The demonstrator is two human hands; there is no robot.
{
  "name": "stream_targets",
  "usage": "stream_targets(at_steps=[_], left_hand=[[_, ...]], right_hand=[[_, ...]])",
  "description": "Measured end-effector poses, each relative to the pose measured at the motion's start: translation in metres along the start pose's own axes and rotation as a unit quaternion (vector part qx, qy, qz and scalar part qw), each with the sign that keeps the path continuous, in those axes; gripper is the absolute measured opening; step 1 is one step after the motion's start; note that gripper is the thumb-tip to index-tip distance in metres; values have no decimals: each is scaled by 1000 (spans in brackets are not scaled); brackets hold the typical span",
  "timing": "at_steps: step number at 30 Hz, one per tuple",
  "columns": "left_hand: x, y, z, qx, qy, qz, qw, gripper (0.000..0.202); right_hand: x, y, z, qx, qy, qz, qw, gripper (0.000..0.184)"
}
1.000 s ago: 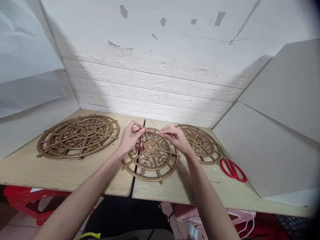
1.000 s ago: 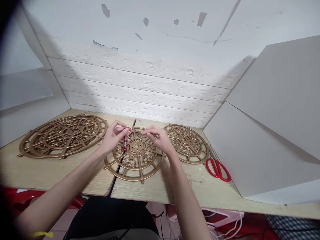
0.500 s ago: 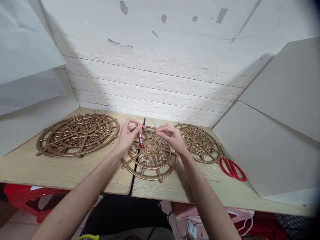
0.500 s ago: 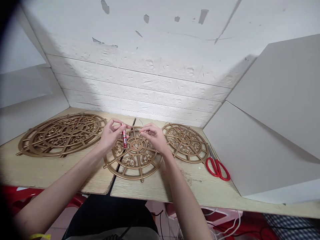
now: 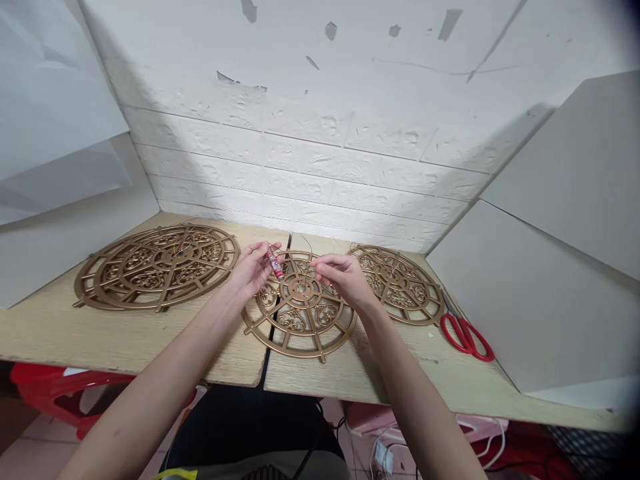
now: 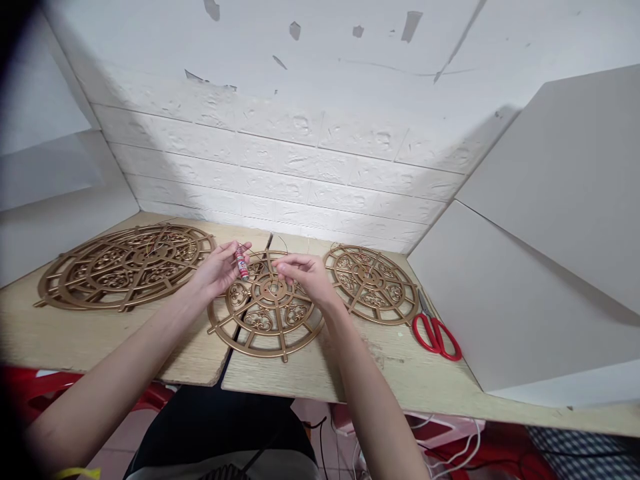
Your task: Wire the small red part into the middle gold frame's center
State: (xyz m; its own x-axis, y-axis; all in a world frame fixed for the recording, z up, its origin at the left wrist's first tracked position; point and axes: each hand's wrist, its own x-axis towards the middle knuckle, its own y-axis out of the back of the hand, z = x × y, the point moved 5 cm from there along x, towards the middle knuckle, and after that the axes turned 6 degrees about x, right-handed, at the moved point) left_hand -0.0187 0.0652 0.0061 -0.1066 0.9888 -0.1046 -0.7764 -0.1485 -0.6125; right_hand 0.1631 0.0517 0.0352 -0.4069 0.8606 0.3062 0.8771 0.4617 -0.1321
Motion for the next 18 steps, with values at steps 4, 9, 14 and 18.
stream_targets(at_steps=[4,9,14,18], left_hand=[[-1,-1,-1,-13,29,12,999,14],[-1,-1,-3,-11,49,18,999,13],[-3,-2,-4,-14,54,20,998,15],[-5,-4,-4,-6,58,12,998,18]], right_hand=[[-2,-18,10,-79,-20,-30,996,21],[-1,-30,21,-79,-27,-39,996,22],[-1,-33,25,-45,-31,-52,997,24],[-2,-36,26,-35,-30,-61,997,23]])
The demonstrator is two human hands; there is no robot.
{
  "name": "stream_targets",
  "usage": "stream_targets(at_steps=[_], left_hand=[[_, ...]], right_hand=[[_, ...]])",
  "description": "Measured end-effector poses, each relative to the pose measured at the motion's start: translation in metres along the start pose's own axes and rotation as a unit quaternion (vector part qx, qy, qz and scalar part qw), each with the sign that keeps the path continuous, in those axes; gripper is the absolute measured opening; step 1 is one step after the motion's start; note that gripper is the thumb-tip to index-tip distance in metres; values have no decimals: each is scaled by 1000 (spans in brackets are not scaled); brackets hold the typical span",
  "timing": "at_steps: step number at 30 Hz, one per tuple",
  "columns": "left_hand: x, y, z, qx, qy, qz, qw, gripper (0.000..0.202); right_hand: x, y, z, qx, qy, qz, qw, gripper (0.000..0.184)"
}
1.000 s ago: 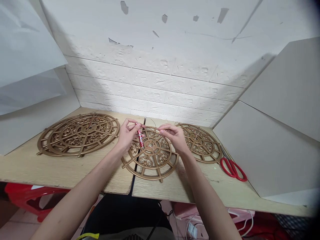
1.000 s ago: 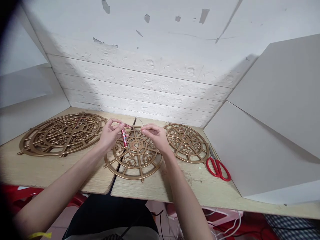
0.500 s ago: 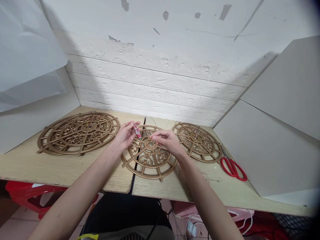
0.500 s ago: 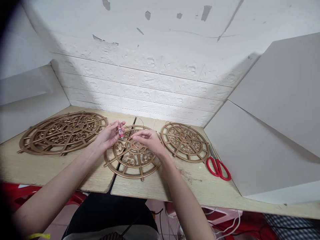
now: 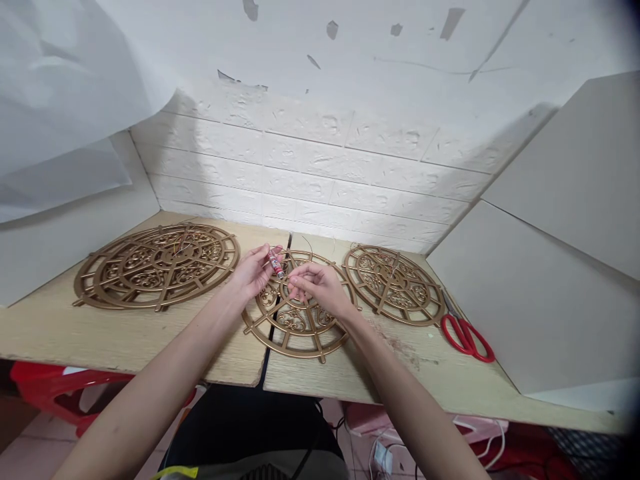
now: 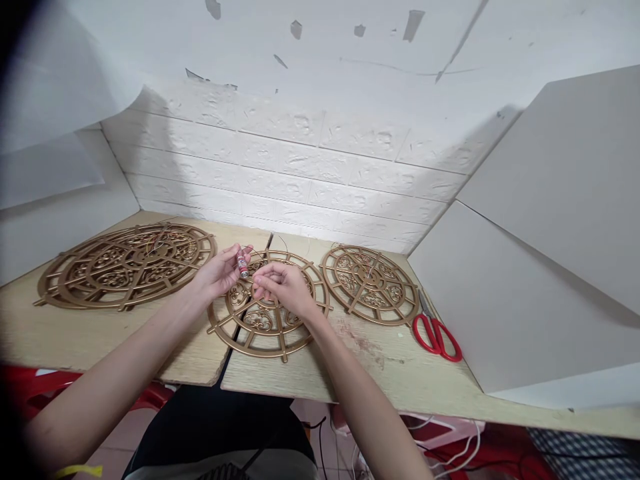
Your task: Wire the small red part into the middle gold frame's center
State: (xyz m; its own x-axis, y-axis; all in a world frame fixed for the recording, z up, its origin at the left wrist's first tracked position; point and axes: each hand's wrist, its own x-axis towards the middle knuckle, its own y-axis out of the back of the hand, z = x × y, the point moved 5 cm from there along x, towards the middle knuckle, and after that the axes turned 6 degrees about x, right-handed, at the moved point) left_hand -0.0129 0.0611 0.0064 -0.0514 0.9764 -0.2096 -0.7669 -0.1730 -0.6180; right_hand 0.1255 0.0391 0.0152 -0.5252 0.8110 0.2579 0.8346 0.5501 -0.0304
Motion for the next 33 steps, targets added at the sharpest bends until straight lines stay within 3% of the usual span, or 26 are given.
stream_targets(at_steps=[13,23,33], left_hand=[[1,2,-1,-8,0,19,1000,19],[2,1,-2,6,-23,-1,1000,14],[7,5,-9,-6,-41,4,999,9]], right_hand=[[-3,-7,-6,-25,29,10,999,20],[-2,-4,-4,-112,57,32,992,24],[-8,-7,-13,-323,168,87,927,17]])
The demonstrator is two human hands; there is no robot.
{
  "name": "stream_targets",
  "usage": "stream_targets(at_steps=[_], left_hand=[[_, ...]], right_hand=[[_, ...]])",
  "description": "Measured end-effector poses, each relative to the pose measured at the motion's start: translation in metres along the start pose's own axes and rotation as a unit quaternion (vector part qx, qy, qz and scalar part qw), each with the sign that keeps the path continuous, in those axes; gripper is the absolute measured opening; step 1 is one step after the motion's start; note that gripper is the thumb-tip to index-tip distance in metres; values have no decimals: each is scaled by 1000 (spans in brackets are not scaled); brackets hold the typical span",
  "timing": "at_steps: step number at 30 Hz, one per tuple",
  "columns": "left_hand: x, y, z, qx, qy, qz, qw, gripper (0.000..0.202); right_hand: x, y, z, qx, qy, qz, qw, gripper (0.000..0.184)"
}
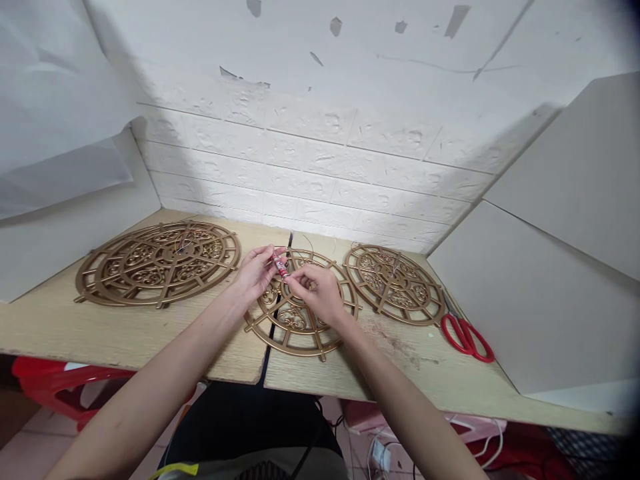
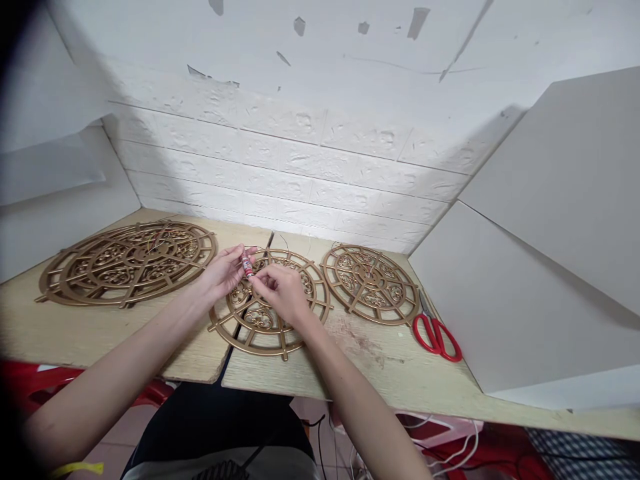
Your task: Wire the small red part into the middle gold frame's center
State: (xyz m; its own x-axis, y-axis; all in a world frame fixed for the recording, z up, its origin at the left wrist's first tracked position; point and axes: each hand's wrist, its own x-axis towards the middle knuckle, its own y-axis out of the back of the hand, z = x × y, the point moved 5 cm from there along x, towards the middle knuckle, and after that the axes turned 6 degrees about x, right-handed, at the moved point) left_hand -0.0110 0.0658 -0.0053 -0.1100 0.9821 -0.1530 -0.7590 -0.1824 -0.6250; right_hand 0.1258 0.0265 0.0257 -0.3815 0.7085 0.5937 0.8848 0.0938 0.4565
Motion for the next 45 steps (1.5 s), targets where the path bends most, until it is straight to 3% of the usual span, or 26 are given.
stream_targets(at_steps=[5,10,19,21,25,30,36,41,45], left_hand=[[0,1,0,-12,-24,10,1000,12],[-2,0,7,-5,-31,0,1000,10],[-8,-5,14,-25,10,31,999,17],[-8,-5,14,-25,9,33,999,17],[-6,-4,13,-22,2,21,1000,17],[-4,-3,11,-21,1,10,1000,18],[-6,-4,9,4,6,3,1000,15],[-7,-7,8,34,18,-8,999,15],[-6,-7,5,52,16,-31,998,14]], right_hand=[[0,2,10,-7,-32,24,999,14],[5,4,11,139,-74,-16,987,17],[9,37,17,243,-117,81,959,23],[9,35,15,220,-99,61,968,21],[8,22,5,60,14,-7,998,17],[2,3,5,-76,96,-76,990,17],[1,-1,3,-111,104,-88,984,12],[1,-3,5,-168,105,-88,976,29],[1,-4,9,-184,117,-84,972,18]])
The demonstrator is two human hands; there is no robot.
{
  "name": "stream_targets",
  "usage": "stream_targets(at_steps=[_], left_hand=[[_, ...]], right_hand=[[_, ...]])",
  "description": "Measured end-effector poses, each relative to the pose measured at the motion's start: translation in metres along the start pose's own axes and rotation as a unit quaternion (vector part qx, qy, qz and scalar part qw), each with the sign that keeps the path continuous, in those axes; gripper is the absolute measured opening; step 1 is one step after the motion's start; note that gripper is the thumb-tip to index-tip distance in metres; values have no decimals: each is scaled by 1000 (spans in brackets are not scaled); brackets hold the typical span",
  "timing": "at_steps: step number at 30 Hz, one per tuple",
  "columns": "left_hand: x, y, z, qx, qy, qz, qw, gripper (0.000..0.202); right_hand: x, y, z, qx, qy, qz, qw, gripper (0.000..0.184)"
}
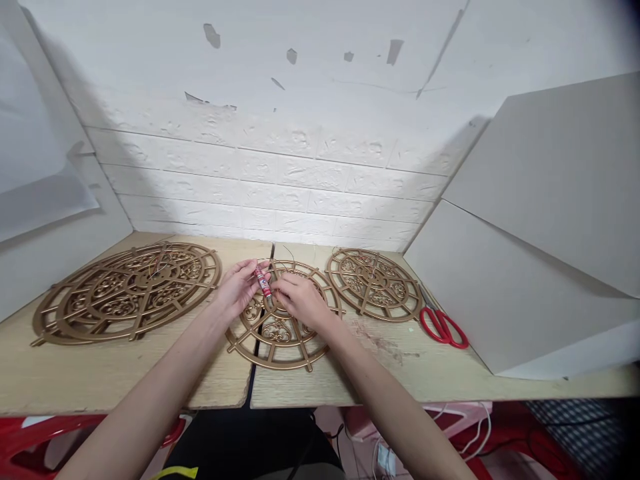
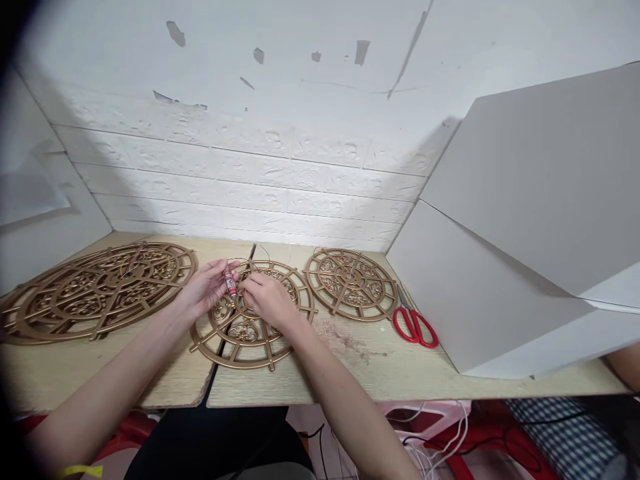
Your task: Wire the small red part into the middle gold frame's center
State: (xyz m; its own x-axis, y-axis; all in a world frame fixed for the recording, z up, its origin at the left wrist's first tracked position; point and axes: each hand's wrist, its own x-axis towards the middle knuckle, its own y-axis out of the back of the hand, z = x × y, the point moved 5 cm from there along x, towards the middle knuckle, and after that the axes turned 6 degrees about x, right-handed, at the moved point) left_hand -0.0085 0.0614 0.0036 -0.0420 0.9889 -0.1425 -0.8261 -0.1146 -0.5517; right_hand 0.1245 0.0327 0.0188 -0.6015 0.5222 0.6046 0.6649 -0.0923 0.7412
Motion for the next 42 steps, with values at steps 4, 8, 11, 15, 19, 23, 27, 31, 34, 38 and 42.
stream_targets(at_steps=[4,8,11,15,19,23,27,31,34,38,42], left_hand=[[2,2,-2,9,-6,-4,1000,13],[2,3,-1,3,-9,7,1000,15],[1,3,1,6,-7,18,1000,15],[0,3,2,2,-7,20,1000,16],[-1,3,2,-2,-5,18,1000,15],[-1,3,2,-1,-4,20,1000,13],[0,4,3,-5,-4,20,1000,13],[0,5,3,-9,-2,14,1000,12],[0,6,3,-14,0,19,1000,11],[1,7,2,-15,0,24,1000,9],[1,7,2,-11,0,11,1000,7]], right_hand=[[2,13,-3,66,17,41,997,17],[3,38,-2,156,-11,131,979,15],[0,50,2,204,-45,186,960,12],[-4,56,10,328,-85,239,910,15],[-4,62,17,420,-91,282,858,20],[-3,61,25,442,-113,299,838,18],[-6,63,32,417,-135,320,840,19],[-12,74,39,405,-147,372,822,18],[-15,79,45,407,-164,406,802,17],[-19,80,53,412,-190,422,785,17],[-17,77,57,378,-203,365,826,15]])
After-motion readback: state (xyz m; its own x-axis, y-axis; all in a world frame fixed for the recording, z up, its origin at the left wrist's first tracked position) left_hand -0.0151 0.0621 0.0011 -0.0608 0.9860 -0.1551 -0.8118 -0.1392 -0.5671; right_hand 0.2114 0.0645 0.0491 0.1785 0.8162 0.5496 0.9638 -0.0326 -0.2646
